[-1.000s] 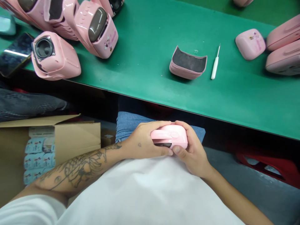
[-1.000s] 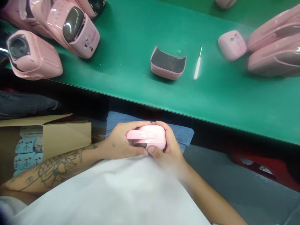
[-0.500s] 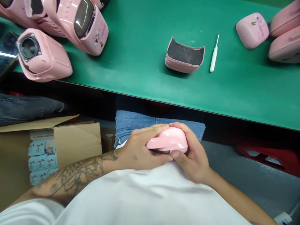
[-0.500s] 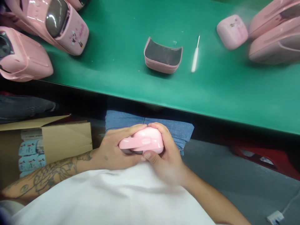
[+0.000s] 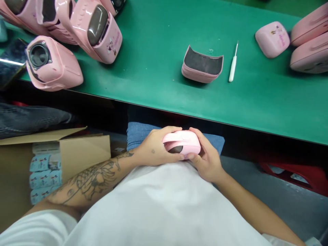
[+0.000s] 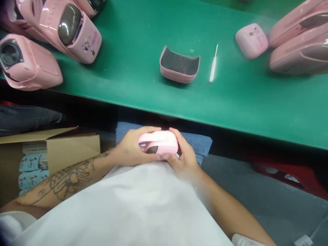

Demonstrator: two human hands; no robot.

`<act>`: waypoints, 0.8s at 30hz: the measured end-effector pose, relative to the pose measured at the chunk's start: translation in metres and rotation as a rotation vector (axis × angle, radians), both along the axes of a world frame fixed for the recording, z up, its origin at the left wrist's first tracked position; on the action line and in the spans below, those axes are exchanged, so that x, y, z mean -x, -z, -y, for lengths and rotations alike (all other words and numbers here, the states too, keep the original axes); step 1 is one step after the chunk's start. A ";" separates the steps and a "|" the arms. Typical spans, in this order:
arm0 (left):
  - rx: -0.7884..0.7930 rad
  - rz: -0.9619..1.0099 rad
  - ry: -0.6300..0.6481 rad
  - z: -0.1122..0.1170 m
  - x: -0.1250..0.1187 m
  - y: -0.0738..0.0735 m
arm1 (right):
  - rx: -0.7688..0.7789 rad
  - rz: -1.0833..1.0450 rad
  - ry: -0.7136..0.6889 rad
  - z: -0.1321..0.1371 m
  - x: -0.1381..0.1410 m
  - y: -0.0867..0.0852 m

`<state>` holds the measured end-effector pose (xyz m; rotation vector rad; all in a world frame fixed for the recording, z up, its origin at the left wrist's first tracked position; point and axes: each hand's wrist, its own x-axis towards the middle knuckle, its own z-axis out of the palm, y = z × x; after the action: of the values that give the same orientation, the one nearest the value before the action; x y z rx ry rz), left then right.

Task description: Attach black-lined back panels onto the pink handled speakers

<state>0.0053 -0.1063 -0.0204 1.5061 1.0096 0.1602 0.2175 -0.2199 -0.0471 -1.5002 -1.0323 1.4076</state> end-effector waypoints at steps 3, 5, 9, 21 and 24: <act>0.157 0.226 -0.080 -0.007 0.006 0.002 | 0.019 -0.038 0.136 -0.004 0.006 -0.003; 0.248 0.527 -0.210 -0.010 0.004 0.004 | -0.037 -0.141 0.283 -0.013 0.010 -0.009; 0.308 0.887 -0.503 -0.013 -0.024 0.006 | -0.258 -0.208 0.525 -0.036 0.020 -0.017; 0.496 0.919 -0.622 -0.036 -0.039 -0.021 | -0.643 0.016 0.414 -0.040 0.037 -0.011; 0.474 0.826 -0.362 -0.017 -0.019 -0.019 | -0.592 -0.090 0.240 -0.034 0.027 -0.028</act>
<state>0.0239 -0.0897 -0.0012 0.6915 0.5670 0.6881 0.1906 -0.1862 -0.0188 -1.0694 -1.0535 0.8852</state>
